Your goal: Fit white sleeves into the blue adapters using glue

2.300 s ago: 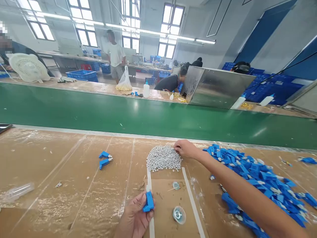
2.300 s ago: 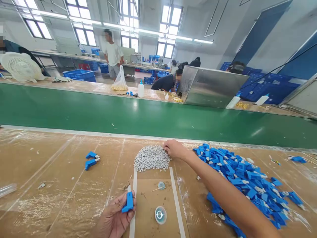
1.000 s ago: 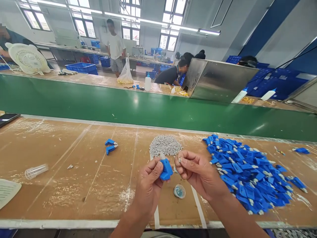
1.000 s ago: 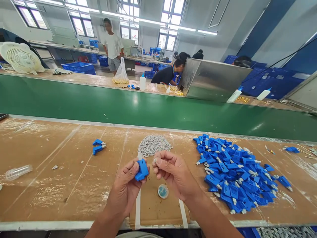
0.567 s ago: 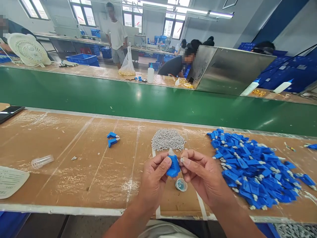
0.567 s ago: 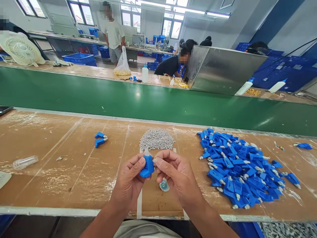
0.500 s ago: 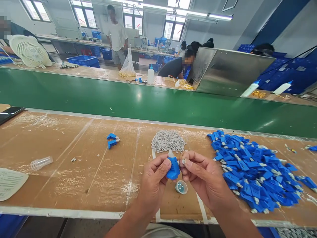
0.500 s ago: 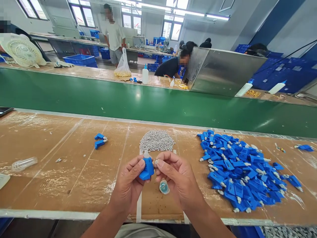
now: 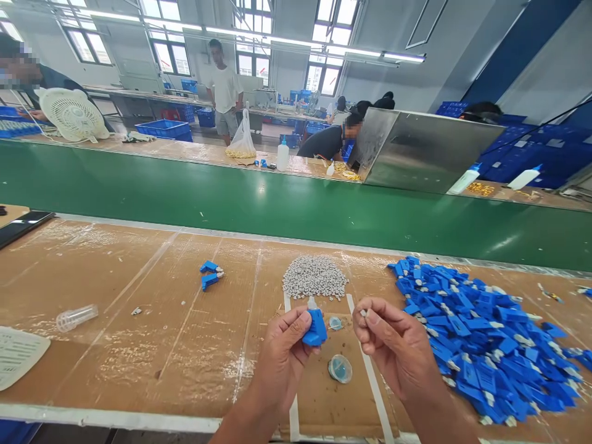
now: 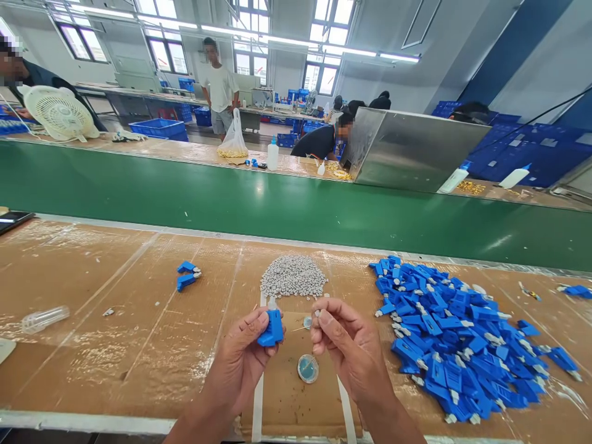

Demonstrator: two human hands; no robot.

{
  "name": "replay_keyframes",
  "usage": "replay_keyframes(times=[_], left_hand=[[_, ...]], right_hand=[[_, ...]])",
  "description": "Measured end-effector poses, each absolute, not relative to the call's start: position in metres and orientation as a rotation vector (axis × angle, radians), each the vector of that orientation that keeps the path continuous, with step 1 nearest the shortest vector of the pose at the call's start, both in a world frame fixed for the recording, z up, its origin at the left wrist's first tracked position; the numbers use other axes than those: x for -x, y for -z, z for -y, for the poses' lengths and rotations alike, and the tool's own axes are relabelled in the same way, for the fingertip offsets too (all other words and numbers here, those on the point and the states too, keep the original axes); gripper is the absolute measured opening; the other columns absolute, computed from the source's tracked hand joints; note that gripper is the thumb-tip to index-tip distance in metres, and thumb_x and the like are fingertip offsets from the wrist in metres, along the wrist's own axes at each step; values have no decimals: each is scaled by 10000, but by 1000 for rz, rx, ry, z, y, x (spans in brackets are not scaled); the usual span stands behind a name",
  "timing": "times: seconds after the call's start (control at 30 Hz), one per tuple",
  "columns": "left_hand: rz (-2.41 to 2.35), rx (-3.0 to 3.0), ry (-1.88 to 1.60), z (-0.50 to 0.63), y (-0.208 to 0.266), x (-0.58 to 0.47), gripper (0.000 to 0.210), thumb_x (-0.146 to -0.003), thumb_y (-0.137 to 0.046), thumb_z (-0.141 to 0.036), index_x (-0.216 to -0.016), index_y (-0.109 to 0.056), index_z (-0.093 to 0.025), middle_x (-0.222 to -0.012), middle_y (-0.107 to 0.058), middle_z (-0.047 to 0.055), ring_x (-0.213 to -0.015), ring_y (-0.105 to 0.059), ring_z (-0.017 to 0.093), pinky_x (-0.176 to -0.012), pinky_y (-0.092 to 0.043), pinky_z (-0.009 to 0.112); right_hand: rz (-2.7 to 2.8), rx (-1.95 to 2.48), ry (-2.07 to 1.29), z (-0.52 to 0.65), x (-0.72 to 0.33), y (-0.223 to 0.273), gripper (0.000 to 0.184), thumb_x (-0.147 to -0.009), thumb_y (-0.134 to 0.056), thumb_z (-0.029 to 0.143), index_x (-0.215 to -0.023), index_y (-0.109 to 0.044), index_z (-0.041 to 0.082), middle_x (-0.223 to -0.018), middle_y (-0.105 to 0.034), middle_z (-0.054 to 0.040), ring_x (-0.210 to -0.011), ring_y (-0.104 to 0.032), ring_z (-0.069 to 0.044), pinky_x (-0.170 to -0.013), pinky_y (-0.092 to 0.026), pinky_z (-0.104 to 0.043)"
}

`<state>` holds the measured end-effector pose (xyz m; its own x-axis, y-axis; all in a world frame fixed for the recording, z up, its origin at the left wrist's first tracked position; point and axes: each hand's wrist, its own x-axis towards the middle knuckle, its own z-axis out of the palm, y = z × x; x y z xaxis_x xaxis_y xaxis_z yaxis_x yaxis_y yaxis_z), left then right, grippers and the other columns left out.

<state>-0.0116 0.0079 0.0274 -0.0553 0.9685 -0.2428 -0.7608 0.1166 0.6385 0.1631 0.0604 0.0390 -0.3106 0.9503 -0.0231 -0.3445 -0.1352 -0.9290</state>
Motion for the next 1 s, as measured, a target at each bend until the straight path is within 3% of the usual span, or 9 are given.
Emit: replay_keyframes(times=[0.13, 0.37, 0.67, 1.0], left_hand=[[-747, -333, -1449, -9, -21, 13, 304, -780, -855, -376, -835, -724, -108, -749, -565, 19, -671, -504, 89, -561, -446, 174], [-755, -345, -1450, -11, -16, 16, 289, -788, -850, -366, -831, -728, -108, -757, -596, 26, -680, -535, 93, -559, -462, 173], [-797, -398, -1423, -14, -19, 11, 309, -766, -864, -398, -857, -763, -120, -758, -620, 32, -669, -540, 93, -562, -463, 174], [-800, -697, -1390, -10, -16, 3, 286, -920, -719, -420, -1005, -783, -155, -767, -603, 13, -723, -507, 89, -699, -434, 192]], right_hand=[[1048, 755, -1636, -59, -162, -39, 213, -883, -781, 411, -812, -734, 215, -689, -581, -11, -543, -527, -93, -427, -462, -152], [1024, 751, -1681, -59, -166, -35, 225, -831, -846, 387, -788, -748, 189, -762, -648, -19, -597, -610, -67, -502, -508, -105], [960, 768, -1788, -55, -168, -25, 182, -798, -886, 323, -885, -790, 195, -791, -730, -33, -662, -704, -88, -580, -560, -111], [1238, 908, -1621, -44, -159, -25, 202, -921, -757, 394, -913, -709, 198, -723, -654, 13, -608, -618, -87, -572, -529, -173]])
